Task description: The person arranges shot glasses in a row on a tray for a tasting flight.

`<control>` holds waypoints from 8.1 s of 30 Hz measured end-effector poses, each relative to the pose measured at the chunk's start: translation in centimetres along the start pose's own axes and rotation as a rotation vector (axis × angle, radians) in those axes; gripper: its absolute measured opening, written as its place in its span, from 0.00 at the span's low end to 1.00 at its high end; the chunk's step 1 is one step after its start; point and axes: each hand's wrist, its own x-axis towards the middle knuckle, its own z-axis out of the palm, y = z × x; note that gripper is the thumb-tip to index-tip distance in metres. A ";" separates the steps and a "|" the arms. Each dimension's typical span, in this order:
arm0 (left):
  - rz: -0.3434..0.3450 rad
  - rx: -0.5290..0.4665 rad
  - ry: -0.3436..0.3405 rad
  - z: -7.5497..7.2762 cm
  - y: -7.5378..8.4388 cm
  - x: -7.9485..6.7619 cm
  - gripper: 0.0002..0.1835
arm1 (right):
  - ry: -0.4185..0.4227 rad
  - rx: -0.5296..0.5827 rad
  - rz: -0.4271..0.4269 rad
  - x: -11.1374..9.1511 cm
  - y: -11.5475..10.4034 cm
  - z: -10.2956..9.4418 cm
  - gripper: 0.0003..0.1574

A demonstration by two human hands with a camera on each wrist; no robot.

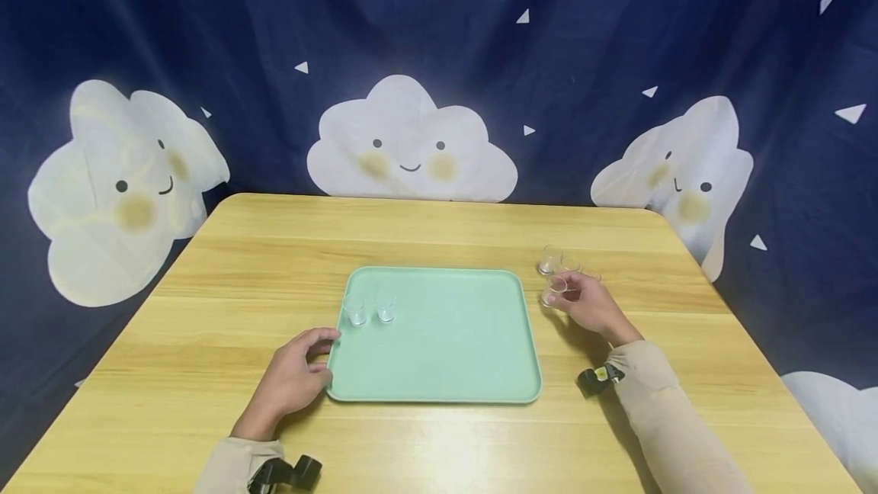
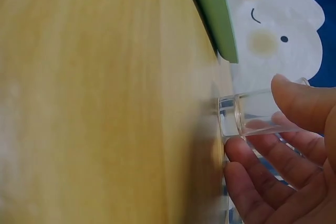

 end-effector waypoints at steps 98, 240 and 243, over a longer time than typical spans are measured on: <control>0.018 0.003 -0.001 0.0 -0.4 0.0 0.29 | -0.285 0.320 -0.214 2.8 -10.6 8.1 0.20; 0.032 0.042 0.004 -0.1 0.1 -0.1 0.27 | -0.465 0.526 -0.155 3.4 -11.9 7.7 0.25; 0.033 0.041 0.006 -0.1 0.2 -0.1 0.27 | -0.445 0.575 -0.145 3.1 -11.5 6.8 0.26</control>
